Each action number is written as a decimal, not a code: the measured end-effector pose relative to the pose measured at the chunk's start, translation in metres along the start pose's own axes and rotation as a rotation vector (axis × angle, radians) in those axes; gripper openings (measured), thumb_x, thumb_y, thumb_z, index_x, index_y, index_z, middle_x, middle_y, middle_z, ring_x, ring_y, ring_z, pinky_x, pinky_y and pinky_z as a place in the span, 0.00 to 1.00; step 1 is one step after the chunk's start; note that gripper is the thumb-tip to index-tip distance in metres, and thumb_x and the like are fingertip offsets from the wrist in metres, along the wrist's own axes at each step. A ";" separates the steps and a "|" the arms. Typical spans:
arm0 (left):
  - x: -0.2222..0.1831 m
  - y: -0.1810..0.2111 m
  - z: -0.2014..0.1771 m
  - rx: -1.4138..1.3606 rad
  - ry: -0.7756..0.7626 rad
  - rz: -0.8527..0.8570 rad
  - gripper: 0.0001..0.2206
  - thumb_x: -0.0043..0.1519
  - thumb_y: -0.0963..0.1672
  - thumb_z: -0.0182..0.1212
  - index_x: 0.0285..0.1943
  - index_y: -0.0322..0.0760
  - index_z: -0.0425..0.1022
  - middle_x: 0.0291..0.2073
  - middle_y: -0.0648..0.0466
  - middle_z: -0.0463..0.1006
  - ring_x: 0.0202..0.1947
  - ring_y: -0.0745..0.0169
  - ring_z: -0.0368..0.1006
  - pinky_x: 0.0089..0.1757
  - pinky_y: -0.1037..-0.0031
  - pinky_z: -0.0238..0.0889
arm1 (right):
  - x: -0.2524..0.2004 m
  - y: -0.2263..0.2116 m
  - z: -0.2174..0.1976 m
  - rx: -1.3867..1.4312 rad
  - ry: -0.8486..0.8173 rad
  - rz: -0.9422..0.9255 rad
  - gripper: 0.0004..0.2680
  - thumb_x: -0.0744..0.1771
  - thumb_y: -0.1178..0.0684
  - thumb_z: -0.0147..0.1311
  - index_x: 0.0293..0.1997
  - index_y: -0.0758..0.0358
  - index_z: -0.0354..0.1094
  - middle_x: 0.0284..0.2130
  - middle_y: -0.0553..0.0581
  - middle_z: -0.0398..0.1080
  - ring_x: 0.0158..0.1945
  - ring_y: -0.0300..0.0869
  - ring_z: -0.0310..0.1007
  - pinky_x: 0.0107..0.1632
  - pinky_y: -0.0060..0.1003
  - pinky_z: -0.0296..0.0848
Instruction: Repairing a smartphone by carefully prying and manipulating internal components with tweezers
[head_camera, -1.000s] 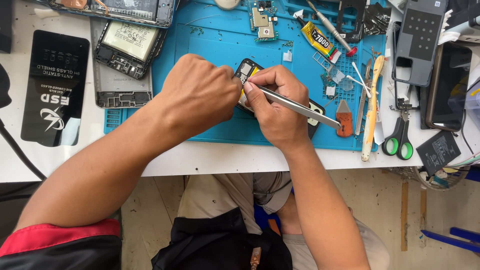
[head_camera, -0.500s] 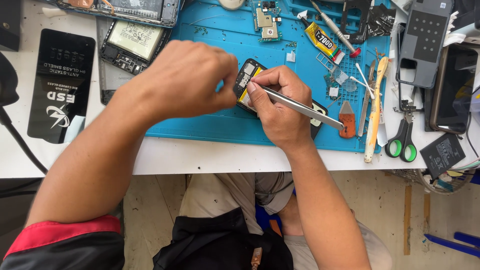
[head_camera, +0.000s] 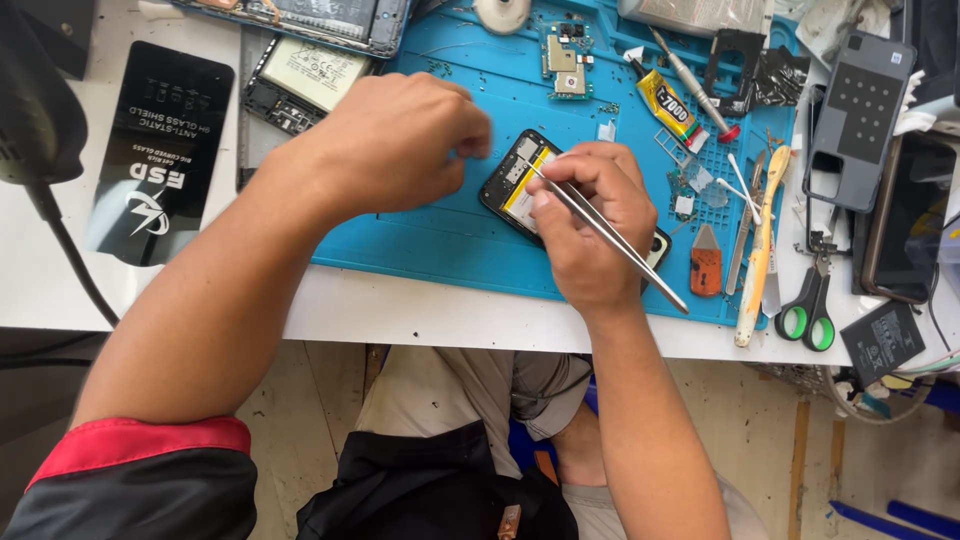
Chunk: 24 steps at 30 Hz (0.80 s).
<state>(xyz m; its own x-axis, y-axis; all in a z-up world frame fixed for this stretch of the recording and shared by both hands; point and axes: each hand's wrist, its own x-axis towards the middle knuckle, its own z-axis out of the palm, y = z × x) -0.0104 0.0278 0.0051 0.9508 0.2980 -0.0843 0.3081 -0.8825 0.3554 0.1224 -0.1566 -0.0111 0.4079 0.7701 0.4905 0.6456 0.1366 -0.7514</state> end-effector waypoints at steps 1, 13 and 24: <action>-0.001 0.004 -0.003 -0.001 0.005 -0.006 0.11 0.52 0.41 0.56 0.40 0.50 0.79 0.39 0.58 0.81 0.40 0.42 0.75 0.30 0.49 0.64 | -0.002 -0.001 0.001 0.001 -0.006 -0.005 0.04 0.65 0.65 0.58 0.41 0.70 0.72 0.40 0.63 0.67 0.46 0.47 0.71 0.47 0.35 0.76; 0.016 0.017 0.026 -0.144 0.129 0.468 0.32 0.45 0.49 0.68 0.61 0.39 0.69 0.59 0.53 0.71 0.59 0.41 0.59 0.48 0.47 0.48 | -0.016 -0.008 -0.003 0.264 0.439 -0.158 0.06 0.69 0.60 0.53 0.49 0.66 0.61 0.42 0.67 0.66 0.33 0.53 0.78 0.30 0.36 0.77; 0.007 0.027 0.027 0.231 0.152 0.393 0.43 0.46 0.64 0.71 0.63 0.35 0.73 0.46 0.47 0.72 0.48 0.47 0.62 0.44 0.58 0.61 | -0.048 -0.003 -0.054 0.156 0.649 -0.068 0.09 0.67 0.57 0.55 0.48 0.62 0.60 0.42 0.67 0.66 0.34 0.53 0.74 0.28 0.36 0.69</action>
<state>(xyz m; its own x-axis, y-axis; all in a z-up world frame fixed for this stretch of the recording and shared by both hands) 0.0056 -0.0039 -0.0111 0.9866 -0.0394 0.1581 -0.0580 -0.9917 0.1151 0.1363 -0.2279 -0.0085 0.7065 0.2318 0.6686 0.6027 0.2980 -0.7402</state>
